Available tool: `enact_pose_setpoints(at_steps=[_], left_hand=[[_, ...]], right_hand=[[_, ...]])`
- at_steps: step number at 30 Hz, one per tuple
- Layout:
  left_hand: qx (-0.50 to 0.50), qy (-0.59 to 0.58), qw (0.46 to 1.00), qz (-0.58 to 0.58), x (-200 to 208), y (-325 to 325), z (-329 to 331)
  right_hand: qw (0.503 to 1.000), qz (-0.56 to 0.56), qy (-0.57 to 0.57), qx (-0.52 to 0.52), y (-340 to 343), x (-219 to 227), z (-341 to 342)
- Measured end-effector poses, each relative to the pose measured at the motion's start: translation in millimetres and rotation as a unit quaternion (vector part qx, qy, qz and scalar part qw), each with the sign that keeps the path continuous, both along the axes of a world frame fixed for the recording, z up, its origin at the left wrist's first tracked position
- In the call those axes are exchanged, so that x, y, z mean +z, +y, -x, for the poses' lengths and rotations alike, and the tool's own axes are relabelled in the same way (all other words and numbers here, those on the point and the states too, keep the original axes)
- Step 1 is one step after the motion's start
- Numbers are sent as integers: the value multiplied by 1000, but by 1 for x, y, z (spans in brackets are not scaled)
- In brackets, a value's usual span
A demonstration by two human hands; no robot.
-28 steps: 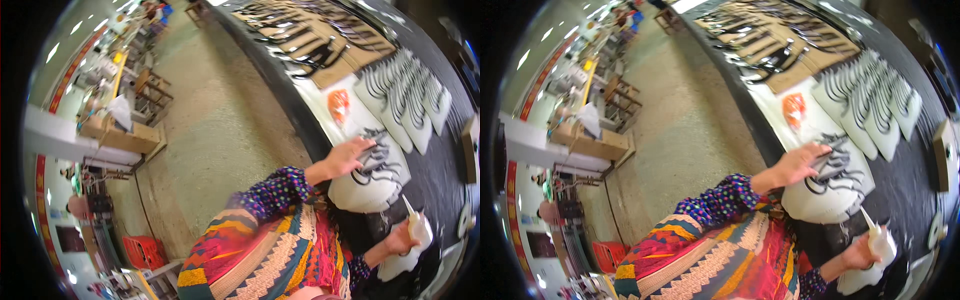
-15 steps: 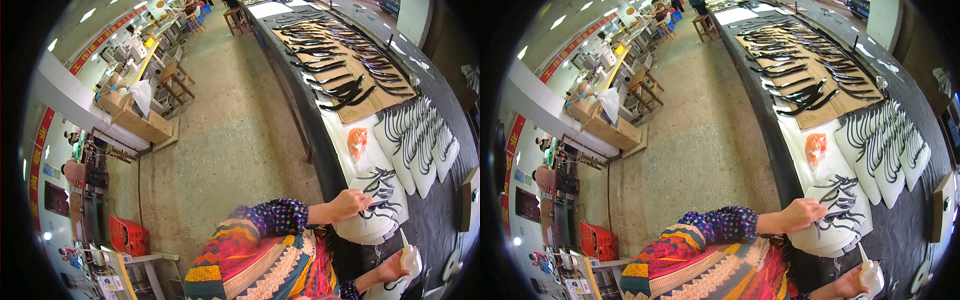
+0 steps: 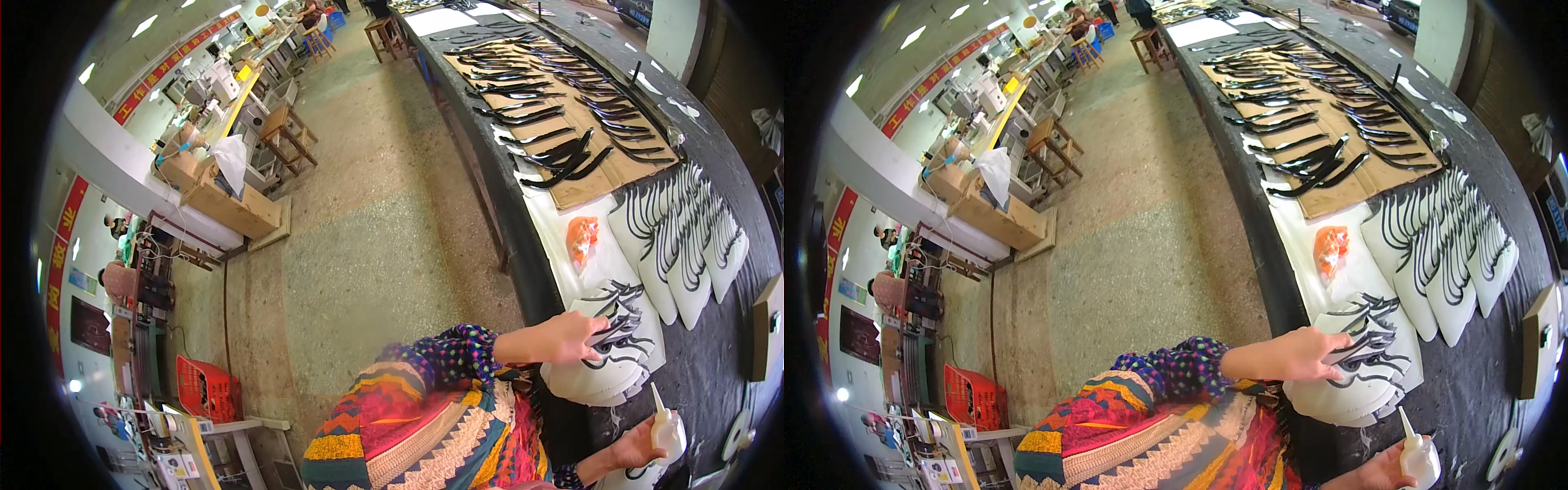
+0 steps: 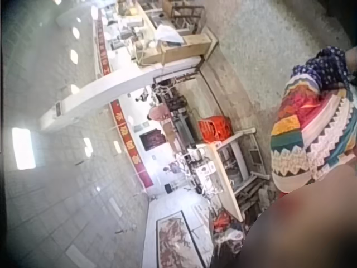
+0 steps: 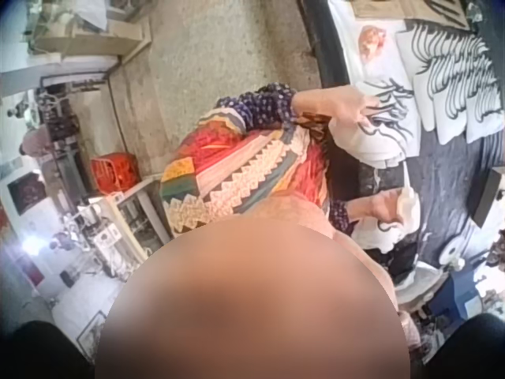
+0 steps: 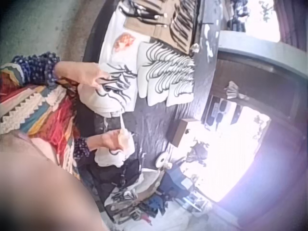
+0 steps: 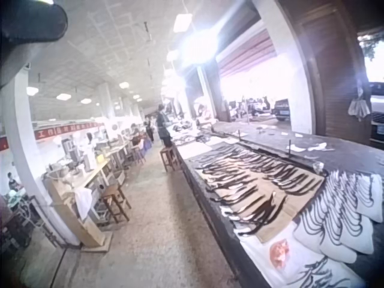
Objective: Applying glue to shoe components on a workbench in a factory.
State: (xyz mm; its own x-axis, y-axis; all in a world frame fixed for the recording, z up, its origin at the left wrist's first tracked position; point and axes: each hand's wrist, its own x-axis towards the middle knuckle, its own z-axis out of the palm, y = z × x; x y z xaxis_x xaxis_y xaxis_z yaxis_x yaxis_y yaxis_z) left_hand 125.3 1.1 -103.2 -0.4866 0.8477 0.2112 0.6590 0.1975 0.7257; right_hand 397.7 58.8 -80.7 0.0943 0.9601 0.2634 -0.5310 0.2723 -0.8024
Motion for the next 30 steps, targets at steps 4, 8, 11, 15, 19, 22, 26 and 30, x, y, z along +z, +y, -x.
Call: enact_pose_setpoints(at_steps=[4, 8, 11, 15, 19, 22, 26, 30], left_hand=[[18, 76, 996, -34, -4, -2, -3], [2, 59, 998, -9, -8, -3, 0], [4, 12, 1000, 8, -9, 2, 12], [-38, -55, 996, 53, -8, 9, 26], [-69, -104, 990, 63, -10, 14, 33], [-58, -99, 993, 38, -11, 16, 32], [-82, -85, 991, 70, -7, 21, 32], [-74, -88, 992, 51, 4, 20, 28]], right_hand=[[1000, 6, 2, -12, 1, -3, 3], [1000, 25, 17, 2, 3, -4, 8], [999, 27, 13, 12, 4, -3, 13], [999, 32, 10, 11, 3, 0, 17], [1000, 21, 5, 4, 0, -1, 16], [1000, 25, 18, 0, -1, -3, 15], [999, 26, 28, -18, -1, -1, 15], [999, 25, 19, -22, -7, 5, 16]])
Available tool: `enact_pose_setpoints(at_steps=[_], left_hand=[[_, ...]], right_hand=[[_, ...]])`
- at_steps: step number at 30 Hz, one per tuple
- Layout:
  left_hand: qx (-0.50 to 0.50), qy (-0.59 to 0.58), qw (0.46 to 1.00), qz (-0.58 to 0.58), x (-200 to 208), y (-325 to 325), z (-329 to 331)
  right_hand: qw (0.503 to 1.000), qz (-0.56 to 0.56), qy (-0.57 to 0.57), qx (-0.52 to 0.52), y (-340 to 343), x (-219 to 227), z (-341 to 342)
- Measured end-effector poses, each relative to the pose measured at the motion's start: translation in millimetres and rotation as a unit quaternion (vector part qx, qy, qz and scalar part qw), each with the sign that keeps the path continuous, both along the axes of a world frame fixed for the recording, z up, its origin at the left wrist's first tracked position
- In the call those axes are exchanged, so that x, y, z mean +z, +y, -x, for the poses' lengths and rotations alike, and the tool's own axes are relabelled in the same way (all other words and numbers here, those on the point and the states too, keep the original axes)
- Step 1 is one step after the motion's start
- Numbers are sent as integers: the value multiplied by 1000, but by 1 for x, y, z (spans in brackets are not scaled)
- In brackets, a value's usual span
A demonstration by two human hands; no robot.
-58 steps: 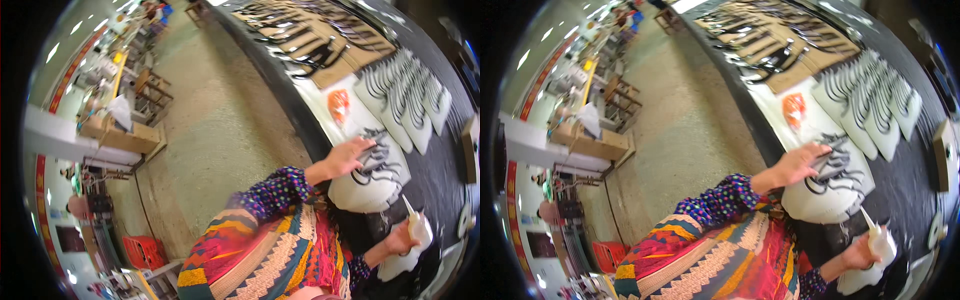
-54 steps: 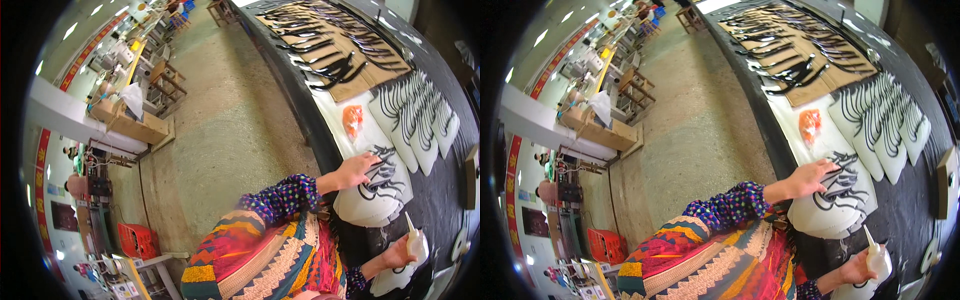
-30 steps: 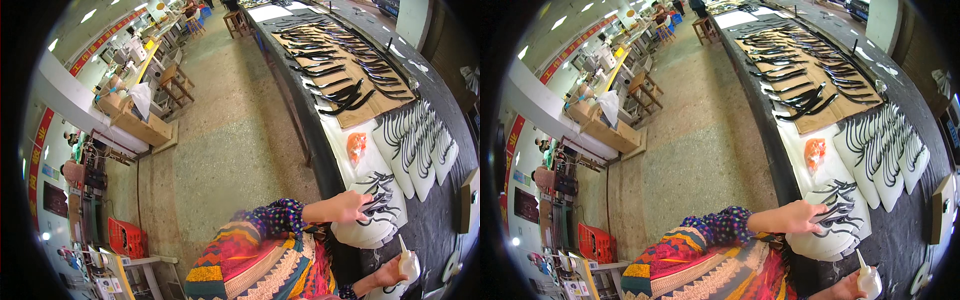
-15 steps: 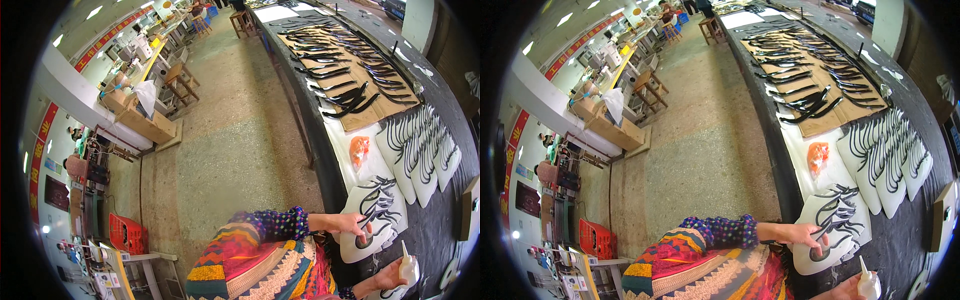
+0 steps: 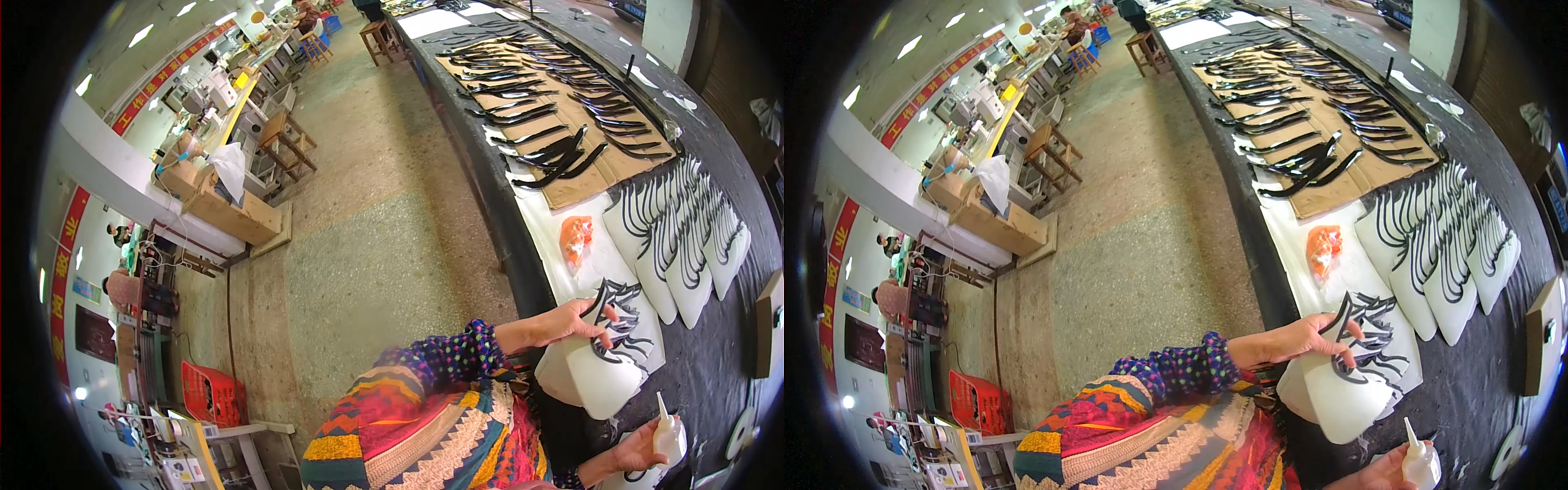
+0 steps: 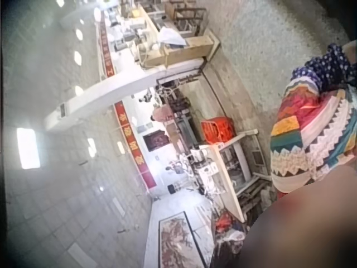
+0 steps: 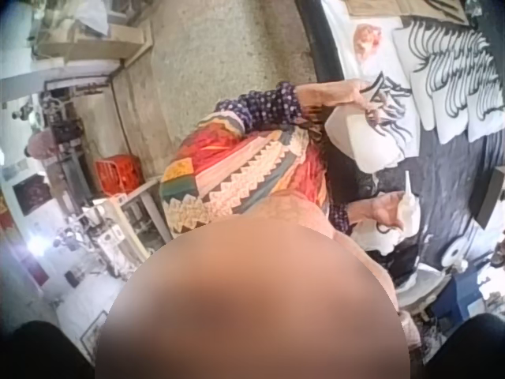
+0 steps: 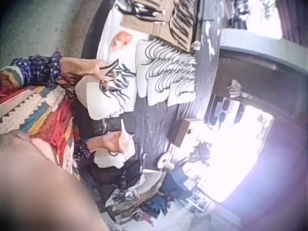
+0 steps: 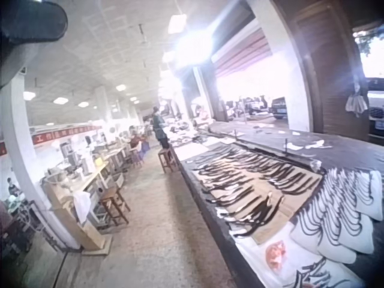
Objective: Applying glue to shoe components on a workbench in a factory.
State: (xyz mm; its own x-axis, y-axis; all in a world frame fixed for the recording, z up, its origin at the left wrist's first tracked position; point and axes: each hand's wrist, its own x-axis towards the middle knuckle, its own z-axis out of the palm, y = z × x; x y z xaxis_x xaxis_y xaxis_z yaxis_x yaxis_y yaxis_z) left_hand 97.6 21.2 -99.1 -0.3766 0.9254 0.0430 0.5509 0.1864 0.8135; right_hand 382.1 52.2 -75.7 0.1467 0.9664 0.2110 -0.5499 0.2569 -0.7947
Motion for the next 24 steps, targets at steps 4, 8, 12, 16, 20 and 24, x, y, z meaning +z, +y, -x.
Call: enact_pose_setpoints(at_steps=[4, 8, 12, 16, 20, 24], left_hand=[[5, 18, 1000, -24, 7, -7, -11], [3, 66, 996, -61, 8, -10, -35], [-81, 27, 994, -66, 5, -30, -85], [-171, -41, 978, -111, -5, -50, -132], [-227, -100, 966, -74, -10, -60, -146], [-250, -217, 944, -9, -12, -53, -145]], right_hand=[[1000, 9, 5, -8, -7, 2, -5], [998, 7, -52, -37, -20, 17, -17], [984, 15, -104, -144, -84, 59, -50], [957, 22, -155, -244, -157, 83, -85], [945, 25, -164, -280, -184, 91, -92], [941, 25, -172, -290, -197, 104, -87]])
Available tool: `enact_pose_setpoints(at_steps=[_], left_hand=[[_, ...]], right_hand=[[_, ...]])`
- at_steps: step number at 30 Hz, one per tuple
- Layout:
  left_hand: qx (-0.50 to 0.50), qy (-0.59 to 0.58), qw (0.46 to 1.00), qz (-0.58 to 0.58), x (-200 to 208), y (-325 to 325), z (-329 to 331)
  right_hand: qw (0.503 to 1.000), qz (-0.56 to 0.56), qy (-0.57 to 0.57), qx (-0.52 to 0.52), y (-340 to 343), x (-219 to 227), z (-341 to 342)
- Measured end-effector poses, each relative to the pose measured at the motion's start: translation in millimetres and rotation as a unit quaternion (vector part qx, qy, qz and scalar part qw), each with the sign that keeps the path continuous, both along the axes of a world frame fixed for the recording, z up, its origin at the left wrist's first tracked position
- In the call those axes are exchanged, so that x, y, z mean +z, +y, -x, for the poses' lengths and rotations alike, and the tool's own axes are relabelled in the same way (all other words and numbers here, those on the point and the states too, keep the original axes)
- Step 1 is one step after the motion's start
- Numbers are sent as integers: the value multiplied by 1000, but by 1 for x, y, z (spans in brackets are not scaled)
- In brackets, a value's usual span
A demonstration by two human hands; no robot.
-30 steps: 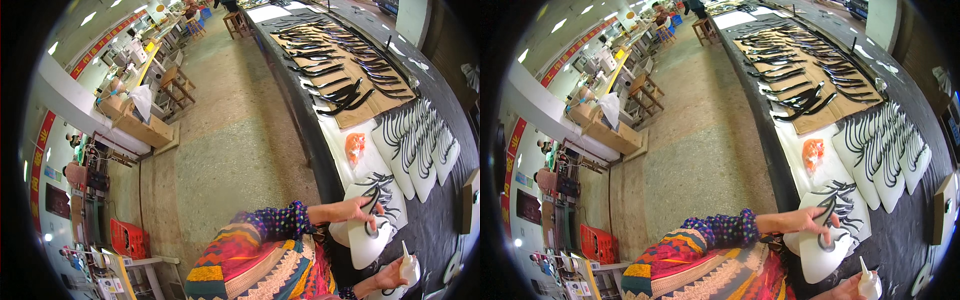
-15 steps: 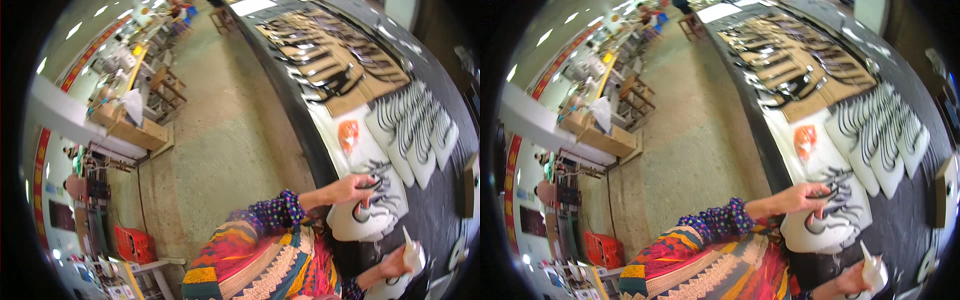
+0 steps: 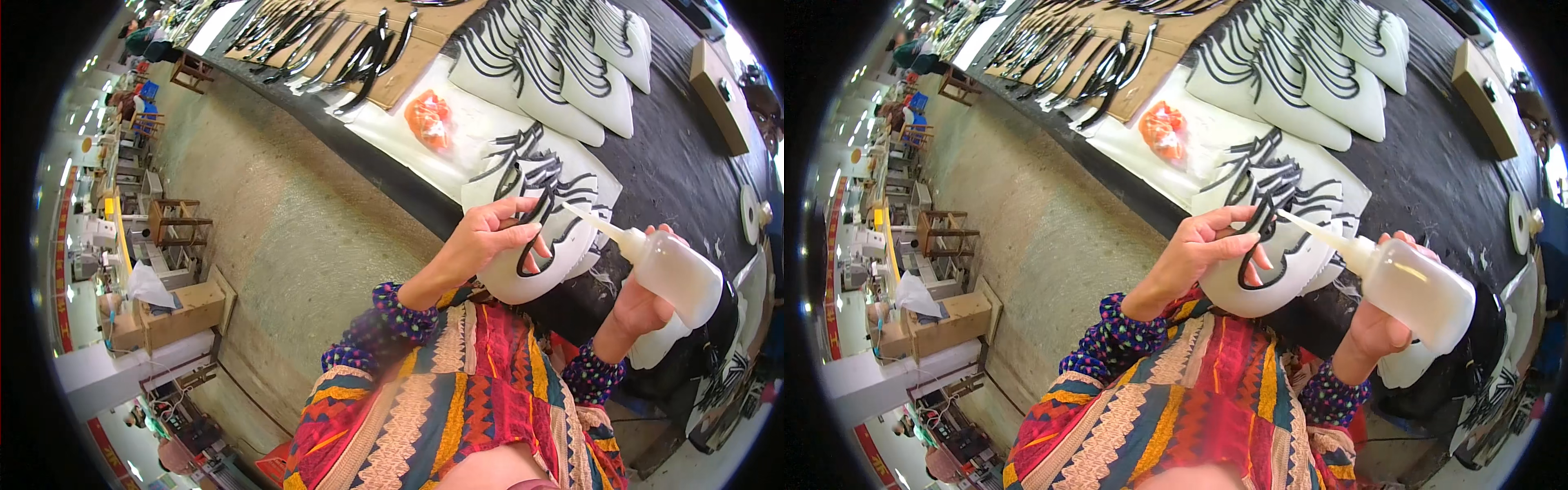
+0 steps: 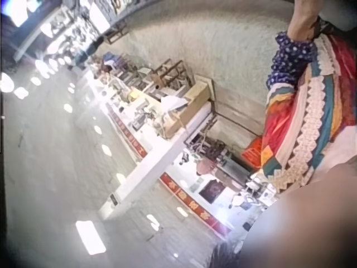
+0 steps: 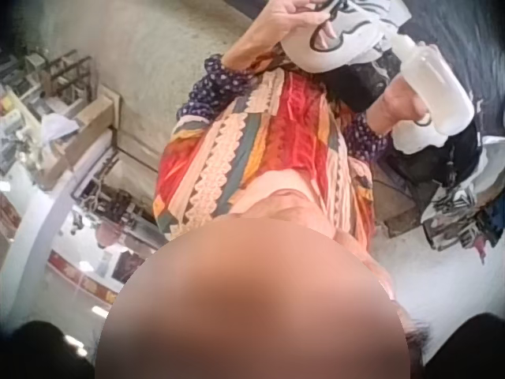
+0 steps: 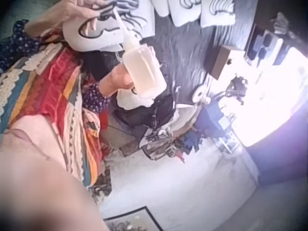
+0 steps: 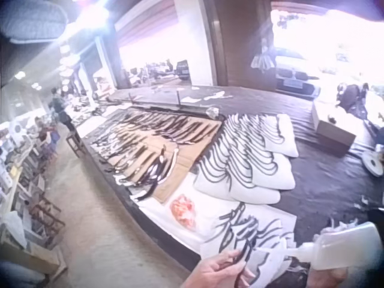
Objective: Applying glue to shoe components on a workbench in a factory.
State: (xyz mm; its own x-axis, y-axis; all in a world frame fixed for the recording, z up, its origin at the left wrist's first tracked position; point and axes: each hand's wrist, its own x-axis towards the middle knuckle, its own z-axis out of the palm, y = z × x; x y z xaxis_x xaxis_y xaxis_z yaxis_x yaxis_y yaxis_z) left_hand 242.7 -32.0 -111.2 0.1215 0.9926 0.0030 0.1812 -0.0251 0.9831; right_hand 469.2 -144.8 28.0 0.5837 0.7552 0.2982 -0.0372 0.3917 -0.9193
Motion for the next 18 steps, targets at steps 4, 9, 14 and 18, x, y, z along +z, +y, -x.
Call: enact_pose_setpoints(at_steps=[4, 9, 14, 18], left_hand=[[-89, -59, 993, 55, -9, 12, -1], [-75, -11, 996, 40, -7, 6, -8], [-27, 3, 999, -32, 10, 19, 29], [148, 92, 983, -64, 2, 38, 112]], right_hand=[[1000, -6, 13, -22, -10, 2, -3], [998, -14, 49, -31, -25, 4, -12], [978, -57, 196, -34, 14, -17, 3], [935, -72, 282, 200, 95, -80, 39]])
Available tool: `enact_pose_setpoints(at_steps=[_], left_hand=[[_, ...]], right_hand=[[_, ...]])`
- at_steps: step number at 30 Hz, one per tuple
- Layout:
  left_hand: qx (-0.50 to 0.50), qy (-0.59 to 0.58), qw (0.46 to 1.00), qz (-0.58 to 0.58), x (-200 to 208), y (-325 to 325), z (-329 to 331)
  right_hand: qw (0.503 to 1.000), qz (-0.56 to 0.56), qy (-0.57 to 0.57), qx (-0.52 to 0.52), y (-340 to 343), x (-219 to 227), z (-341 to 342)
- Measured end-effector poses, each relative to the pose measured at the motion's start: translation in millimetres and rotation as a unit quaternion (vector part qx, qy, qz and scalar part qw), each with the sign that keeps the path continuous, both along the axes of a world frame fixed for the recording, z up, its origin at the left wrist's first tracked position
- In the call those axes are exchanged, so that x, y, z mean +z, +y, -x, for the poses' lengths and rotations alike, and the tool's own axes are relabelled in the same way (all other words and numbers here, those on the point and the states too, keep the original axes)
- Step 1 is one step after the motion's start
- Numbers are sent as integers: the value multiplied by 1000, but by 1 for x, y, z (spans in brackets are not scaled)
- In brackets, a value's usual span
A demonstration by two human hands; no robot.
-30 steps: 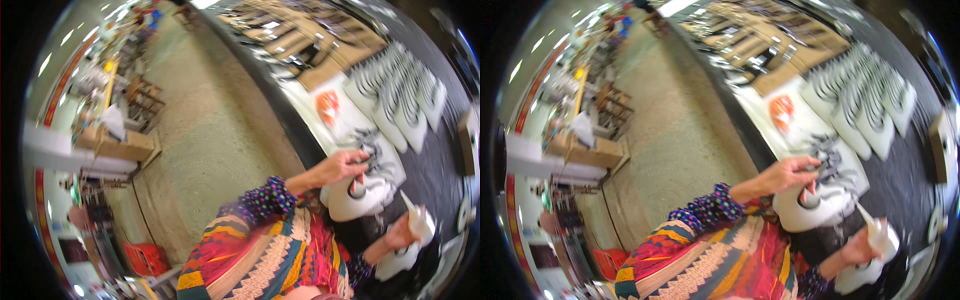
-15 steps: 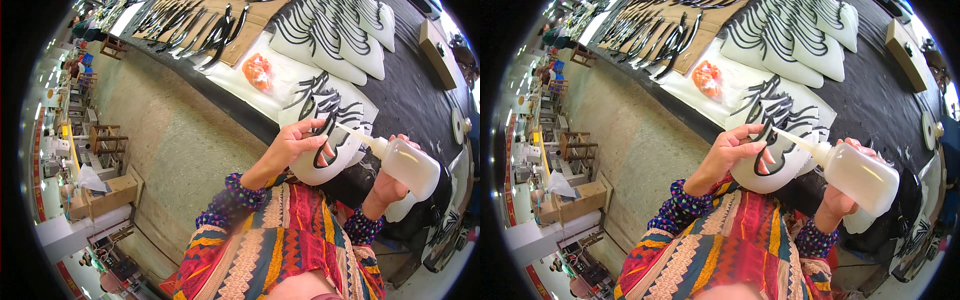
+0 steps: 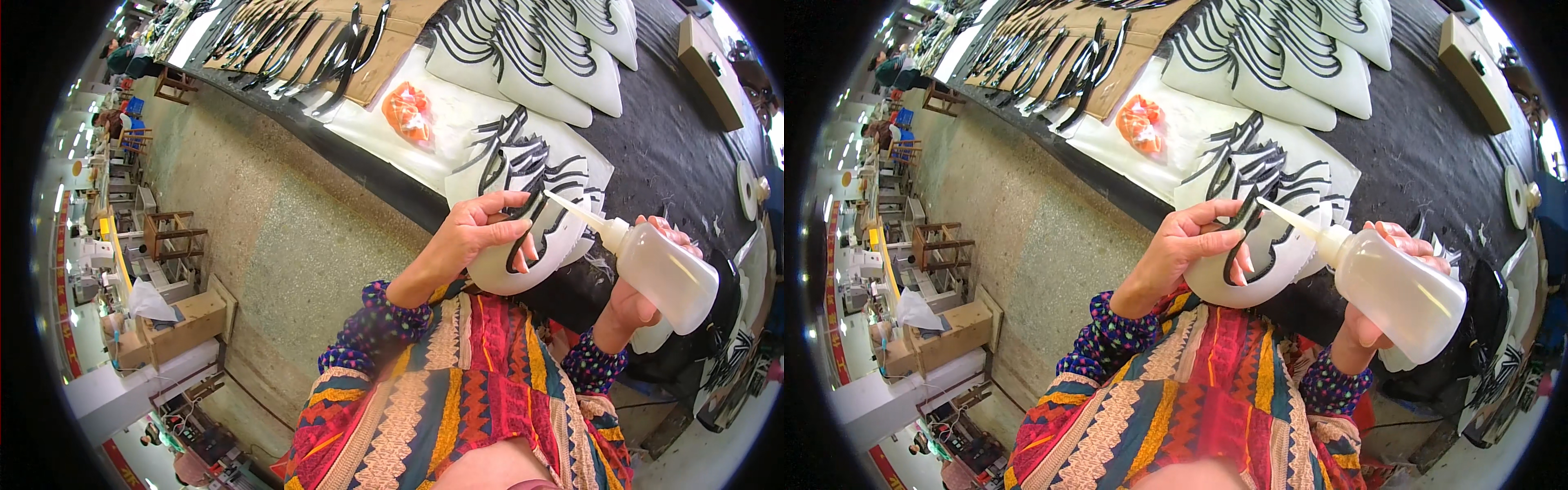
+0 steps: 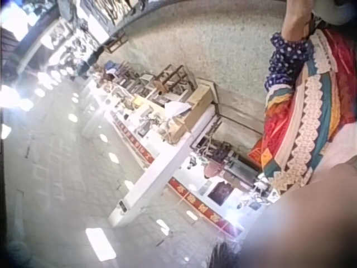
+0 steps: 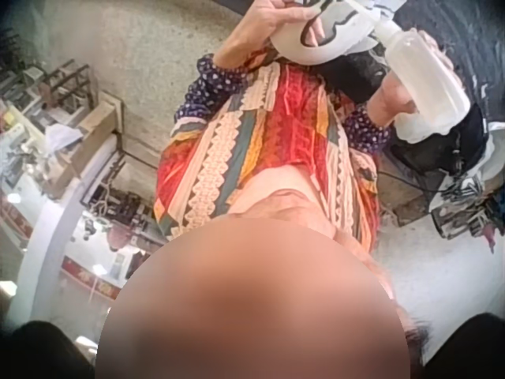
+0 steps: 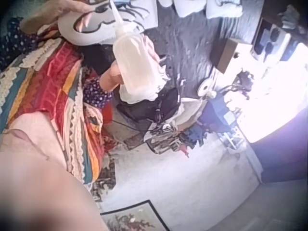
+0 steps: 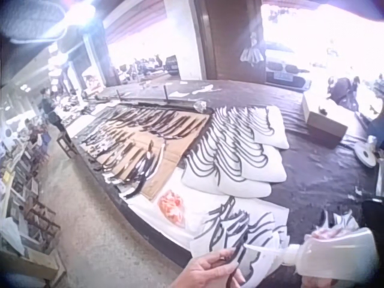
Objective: Applying glue to shoe components on a workbench in a factory.
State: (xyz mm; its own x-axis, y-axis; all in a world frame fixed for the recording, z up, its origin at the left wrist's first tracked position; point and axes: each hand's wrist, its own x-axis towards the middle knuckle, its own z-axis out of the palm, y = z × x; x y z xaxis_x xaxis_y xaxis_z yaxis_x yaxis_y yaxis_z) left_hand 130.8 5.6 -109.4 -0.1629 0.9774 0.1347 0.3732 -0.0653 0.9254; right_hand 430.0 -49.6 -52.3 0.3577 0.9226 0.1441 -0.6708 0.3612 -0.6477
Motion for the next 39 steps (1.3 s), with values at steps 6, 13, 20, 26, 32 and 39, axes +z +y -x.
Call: enact_pose_setpoints(at_steps=[6, 13, 20, 26, 32, 39], left_hand=[[-43, -43, 998, -7, -7, 0, 27], [-230, -110, 967, 0, -4, -10, -61], [-152, -16, 979, -133, 2, -72, -95], [-243, -9, 970, -7, 23, -88, -91], [-309, -11, 946, 96, 45, -83, -79], [-348, -199, 903, 151, 41, -76, -64]], right_hand=[[999, -11, -28, -12, 17, -7, 25], [984, 27, -104, -145, -56, 50, -24], [974, 69, -148, -161, -99, 69, -36], [970, 77, -150, -172, -110, 74, -33], [970, 92, -145, -174, -116, 77, -38], [961, 98, -183, -185, -119, 82, -32]])
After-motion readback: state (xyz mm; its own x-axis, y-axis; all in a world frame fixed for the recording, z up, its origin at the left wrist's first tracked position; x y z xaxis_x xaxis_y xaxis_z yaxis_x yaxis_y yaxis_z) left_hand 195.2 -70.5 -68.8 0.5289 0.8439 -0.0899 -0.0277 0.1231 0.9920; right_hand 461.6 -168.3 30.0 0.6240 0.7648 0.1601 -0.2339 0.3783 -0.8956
